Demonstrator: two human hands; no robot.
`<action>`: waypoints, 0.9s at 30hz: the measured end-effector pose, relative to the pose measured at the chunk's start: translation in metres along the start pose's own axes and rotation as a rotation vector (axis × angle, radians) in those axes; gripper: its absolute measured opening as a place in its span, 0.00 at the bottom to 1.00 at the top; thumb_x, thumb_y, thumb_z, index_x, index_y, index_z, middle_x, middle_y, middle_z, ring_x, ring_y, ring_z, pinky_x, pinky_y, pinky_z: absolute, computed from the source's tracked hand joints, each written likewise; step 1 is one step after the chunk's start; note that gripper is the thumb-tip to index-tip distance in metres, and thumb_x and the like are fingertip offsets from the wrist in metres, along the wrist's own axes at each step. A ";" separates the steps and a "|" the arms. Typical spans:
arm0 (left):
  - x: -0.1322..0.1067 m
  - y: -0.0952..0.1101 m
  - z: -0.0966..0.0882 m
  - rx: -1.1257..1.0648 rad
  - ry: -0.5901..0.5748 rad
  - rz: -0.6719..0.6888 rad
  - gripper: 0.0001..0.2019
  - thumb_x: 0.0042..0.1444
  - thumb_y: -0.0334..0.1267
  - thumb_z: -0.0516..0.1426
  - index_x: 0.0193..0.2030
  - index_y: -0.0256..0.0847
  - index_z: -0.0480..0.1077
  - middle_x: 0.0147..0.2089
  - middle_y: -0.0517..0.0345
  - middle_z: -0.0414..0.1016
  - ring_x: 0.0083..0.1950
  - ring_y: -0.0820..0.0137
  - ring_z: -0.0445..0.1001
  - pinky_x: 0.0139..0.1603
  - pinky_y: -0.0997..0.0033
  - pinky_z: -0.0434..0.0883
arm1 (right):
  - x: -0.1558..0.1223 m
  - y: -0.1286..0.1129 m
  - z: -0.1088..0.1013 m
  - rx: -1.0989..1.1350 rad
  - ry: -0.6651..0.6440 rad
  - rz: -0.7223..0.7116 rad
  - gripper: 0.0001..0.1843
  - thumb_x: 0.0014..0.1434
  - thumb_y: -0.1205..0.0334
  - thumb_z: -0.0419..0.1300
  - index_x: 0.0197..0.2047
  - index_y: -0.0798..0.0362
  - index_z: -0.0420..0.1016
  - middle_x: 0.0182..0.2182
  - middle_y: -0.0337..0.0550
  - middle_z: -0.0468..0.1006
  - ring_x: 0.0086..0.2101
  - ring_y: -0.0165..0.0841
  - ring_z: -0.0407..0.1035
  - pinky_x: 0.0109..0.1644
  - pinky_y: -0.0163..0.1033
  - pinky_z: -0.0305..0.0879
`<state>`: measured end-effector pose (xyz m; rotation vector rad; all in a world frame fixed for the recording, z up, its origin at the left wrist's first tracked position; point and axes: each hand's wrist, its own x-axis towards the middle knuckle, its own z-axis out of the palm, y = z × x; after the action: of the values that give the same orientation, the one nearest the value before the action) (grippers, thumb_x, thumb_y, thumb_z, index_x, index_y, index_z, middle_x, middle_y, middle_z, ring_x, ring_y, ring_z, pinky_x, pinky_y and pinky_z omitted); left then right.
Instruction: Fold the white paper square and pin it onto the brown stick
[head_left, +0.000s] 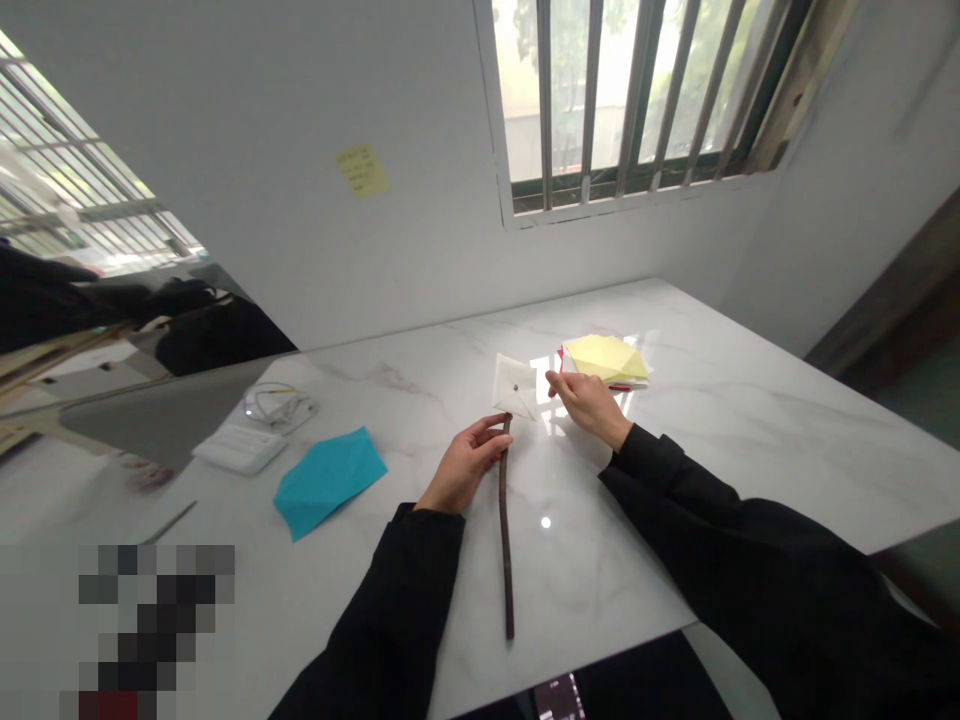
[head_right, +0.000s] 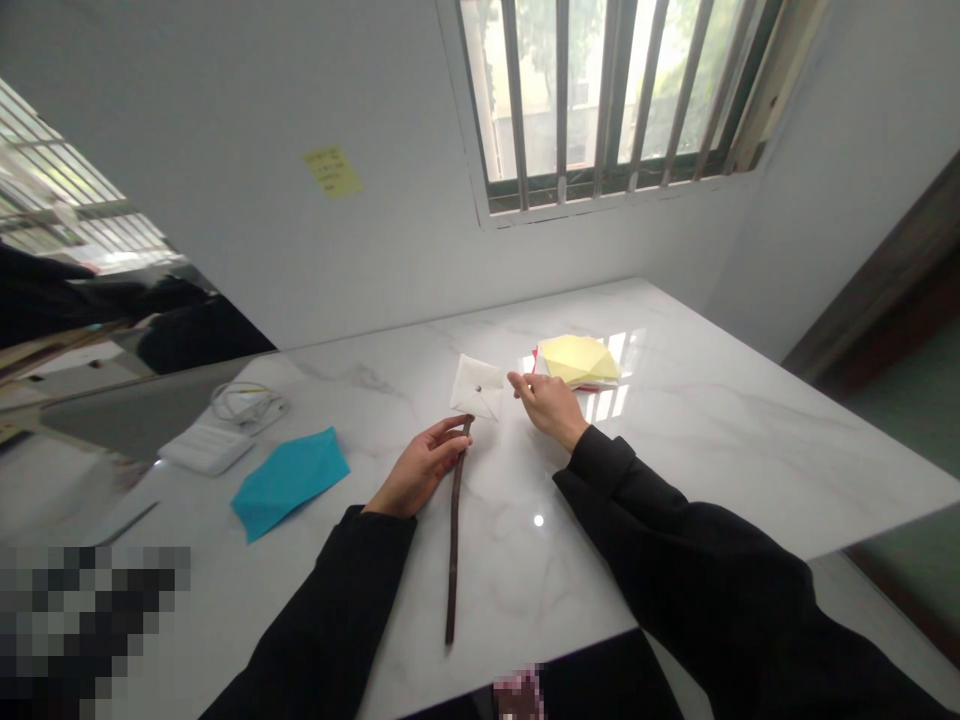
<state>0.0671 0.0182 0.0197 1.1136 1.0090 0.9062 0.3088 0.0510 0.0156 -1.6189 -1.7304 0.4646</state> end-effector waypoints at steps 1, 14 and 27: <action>0.000 0.000 0.000 0.002 -0.002 0.001 0.27 0.46 0.41 0.73 0.54 0.40 0.78 0.38 0.56 0.77 0.38 0.71 0.70 0.40 0.71 0.65 | 0.000 -0.001 0.000 0.016 0.023 -0.002 0.35 0.73 0.36 0.43 0.44 0.51 0.83 0.31 0.46 0.81 0.35 0.41 0.75 0.41 0.39 0.61; 0.003 -0.005 -0.004 0.056 -0.073 0.027 0.25 0.48 0.42 0.72 0.54 0.40 0.78 0.38 0.55 0.78 0.38 0.69 0.71 0.42 0.69 0.65 | 0.004 0.009 -0.002 -0.151 -0.028 0.055 0.45 0.70 0.30 0.38 0.31 0.55 0.83 0.28 0.57 0.81 0.34 0.46 0.76 0.41 0.42 0.62; 0.001 -0.002 -0.002 0.017 -0.041 0.007 0.27 0.47 0.41 0.72 0.55 0.39 0.78 0.41 0.54 0.79 0.39 0.70 0.71 0.42 0.70 0.65 | -0.001 -0.004 -0.002 0.031 0.063 -0.046 0.31 0.74 0.40 0.44 0.63 0.50 0.75 0.31 0.44 0.81 0.36 0.41 0.76 0.42 0.39 0.62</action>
<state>0.0658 0.0191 0.0176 1.1467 0.9817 0.8789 0.3078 0.0492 0.0195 -1.5520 -1.7013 0.4121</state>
